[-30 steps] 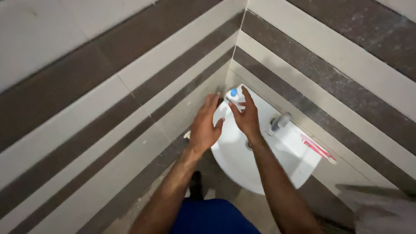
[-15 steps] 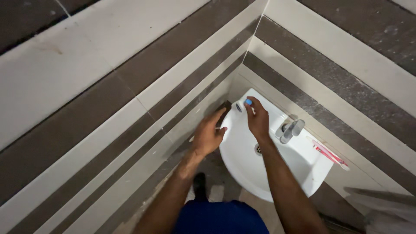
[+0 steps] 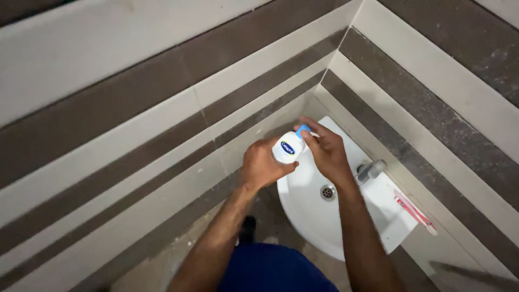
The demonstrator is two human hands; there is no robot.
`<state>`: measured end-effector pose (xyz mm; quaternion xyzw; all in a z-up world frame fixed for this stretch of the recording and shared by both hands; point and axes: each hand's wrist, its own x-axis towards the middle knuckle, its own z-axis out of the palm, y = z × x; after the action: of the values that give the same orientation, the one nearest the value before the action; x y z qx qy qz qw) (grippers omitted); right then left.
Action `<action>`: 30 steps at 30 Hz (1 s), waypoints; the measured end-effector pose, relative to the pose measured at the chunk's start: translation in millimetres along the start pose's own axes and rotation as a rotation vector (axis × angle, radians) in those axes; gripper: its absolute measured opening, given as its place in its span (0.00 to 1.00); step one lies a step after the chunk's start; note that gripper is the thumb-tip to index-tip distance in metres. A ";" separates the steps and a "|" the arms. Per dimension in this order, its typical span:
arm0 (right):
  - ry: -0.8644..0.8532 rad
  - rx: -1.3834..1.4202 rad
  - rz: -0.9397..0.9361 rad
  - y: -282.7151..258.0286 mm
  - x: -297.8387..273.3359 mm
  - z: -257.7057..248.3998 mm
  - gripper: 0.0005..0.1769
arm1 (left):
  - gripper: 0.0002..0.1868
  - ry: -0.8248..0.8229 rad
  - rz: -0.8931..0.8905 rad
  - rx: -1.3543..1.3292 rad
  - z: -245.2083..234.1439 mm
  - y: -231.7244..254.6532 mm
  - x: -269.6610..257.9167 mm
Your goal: The person picks up a white bottle, a yellow cup, a toothpaste tube, and a toothbrush from the sink area and places them on a wall shelf. The person then rearranges the items on the shelf.
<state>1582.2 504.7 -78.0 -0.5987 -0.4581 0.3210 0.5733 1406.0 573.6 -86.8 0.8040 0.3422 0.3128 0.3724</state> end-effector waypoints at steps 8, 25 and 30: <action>-0.040 0.205 -0.006 5.9 -19.5 -0.7 0.18 | 0.27 0.225 0.022 0.044 18.7 25.9 -46.5; -0.624 0.762 0.337 -10.7 -78.6 88.0 0.27 | 0.29 0.030 -0.152 -1.195 8.2 -16.6 -167.1; -0.793 0.855 0.380 -16.1 -98.4 122.9 0.26 | 0.33 0.083 -0.016 -1.538 -19.9 1.3 -206.2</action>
<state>1430.6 461.5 -92.8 -0.2218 -0.3526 0.7713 0.4812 1273.8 419.2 -126.4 0.3043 0.0479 0.4898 0.8156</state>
